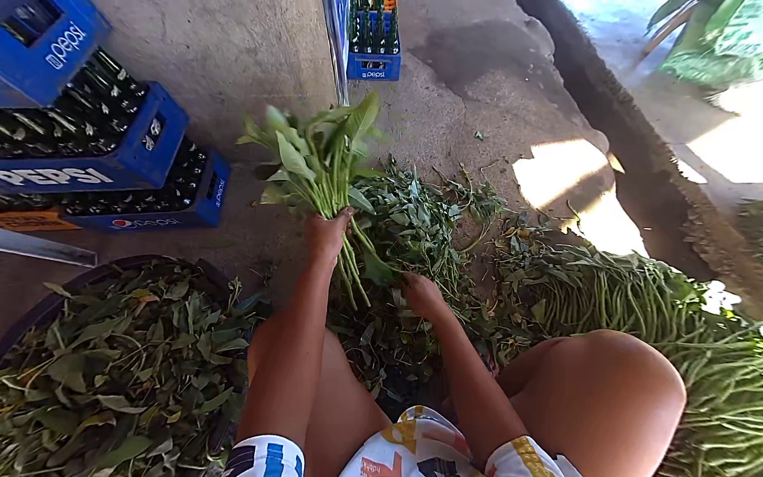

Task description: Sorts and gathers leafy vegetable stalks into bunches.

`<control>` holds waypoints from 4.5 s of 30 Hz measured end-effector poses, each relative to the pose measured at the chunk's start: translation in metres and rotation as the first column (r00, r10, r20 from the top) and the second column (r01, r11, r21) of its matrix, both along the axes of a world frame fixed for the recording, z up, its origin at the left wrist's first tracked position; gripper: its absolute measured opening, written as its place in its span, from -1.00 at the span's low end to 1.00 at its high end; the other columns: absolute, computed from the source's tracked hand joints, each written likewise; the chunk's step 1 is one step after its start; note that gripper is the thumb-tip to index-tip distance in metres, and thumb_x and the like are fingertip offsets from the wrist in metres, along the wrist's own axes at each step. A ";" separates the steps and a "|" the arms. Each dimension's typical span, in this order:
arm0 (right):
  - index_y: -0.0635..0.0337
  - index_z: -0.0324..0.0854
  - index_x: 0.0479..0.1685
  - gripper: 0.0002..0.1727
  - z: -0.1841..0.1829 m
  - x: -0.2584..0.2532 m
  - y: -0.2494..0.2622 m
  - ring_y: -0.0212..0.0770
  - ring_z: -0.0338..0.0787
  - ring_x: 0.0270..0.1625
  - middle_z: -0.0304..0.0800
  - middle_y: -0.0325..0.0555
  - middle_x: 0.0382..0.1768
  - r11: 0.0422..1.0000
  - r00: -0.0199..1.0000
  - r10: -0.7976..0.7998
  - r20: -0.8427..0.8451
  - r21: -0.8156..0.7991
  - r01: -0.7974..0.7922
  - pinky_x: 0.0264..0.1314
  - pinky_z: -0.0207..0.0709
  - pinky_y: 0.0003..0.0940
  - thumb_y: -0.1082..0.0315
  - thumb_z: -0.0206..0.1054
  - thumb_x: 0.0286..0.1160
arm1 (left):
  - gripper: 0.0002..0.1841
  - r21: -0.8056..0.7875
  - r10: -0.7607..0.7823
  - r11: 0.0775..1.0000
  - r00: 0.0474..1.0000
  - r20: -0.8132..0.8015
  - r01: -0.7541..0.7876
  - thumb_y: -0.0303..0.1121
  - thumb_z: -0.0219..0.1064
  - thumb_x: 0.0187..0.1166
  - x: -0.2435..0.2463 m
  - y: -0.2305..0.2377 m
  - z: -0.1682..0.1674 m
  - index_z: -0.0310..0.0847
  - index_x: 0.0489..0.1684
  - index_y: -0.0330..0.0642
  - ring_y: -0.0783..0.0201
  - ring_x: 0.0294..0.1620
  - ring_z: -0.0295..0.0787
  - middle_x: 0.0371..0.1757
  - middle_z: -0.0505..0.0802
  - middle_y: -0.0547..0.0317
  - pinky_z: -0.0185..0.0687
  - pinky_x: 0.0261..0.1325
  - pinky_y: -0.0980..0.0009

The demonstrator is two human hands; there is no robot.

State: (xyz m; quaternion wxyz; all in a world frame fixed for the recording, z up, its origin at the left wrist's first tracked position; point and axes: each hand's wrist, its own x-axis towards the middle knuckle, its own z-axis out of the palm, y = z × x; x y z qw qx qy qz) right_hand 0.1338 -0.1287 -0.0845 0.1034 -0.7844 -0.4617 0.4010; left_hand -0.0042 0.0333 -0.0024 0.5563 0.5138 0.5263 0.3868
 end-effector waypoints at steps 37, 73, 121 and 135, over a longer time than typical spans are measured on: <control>0.36 0.72 -0.31 -0.58 -0.037 -0.055 0.018 0.12 0.82 0.12 0.86 0.14 -0.18 0.666 0.985 -0.111 0.132 0.746 -0.025 0.57 0.32 0.12 0.26 0.02 0.69 | -0.70 0.042 0.122 0.991 0.978 0.168 -0.130 -0.43 0.43 0.60 -0.023 0.018 0.004 0.51 0.21 -0.20 0.36 -0.38 0.76 -0.16 0.80 0.20 0.79 -0.25 0.40; 0.37 0.67 0.28 -0.67 0.019 -0.015 0.000 -0.25 0.88 0.00 0.86 0.08 0.08 0.453 0.727 -0.253 -0.638 0.585 0.672 0.14 0.76 -0.31 0.52 0.36 0.57 | -0.59 -0.190 -0.356 0.918 0.934 -0.010 0.348 -0.38 0.55 0.50 0.034 -0.058 -0.013 0.59 0.25 -0.32 0.24 -0.04 0.77 0.01 0.83 0.00 0.72 0.12 0.25; 0.28 0.66 0.33 -0.61 -0.047 -0.010 0.033 0.23 0.52 0.58 0.63 0.23 0.44 0.908 0.975 -0.208 -0.079 0.356 0.222 0.58 0.38 0.21 0.27 0.13 0.71 | -0.71 0.148 0.005 0.989 1.000 0.013 -0.006 -0.44 0.44 0.59 0.004 0.017 -0.006 0.54 0.18 -0.23 0.36 -0.34 0.80 -0.17 0.83 0.21 0.83 -0.18 0.38; 0.35 0.73 0.20 -0.51 -0.108 -0.060 -0.020 0.37 0.70 0.37 0.74 0.38 0.26 0.913 0.876 0.240 -0.419 -0.210 -0.351 0.38 0.44 0.51 0.05 0.32 0.66 | -0.78 0.026 0.156 0.985 0.937 0.313 -0.173 -0.31 0.27 0.77 -0.008 0.024 0.009 0.45 0.22 -0.15 0.11 -0.29 0.89 -0.27 0.82 0.12 0.92 -0.05 0.07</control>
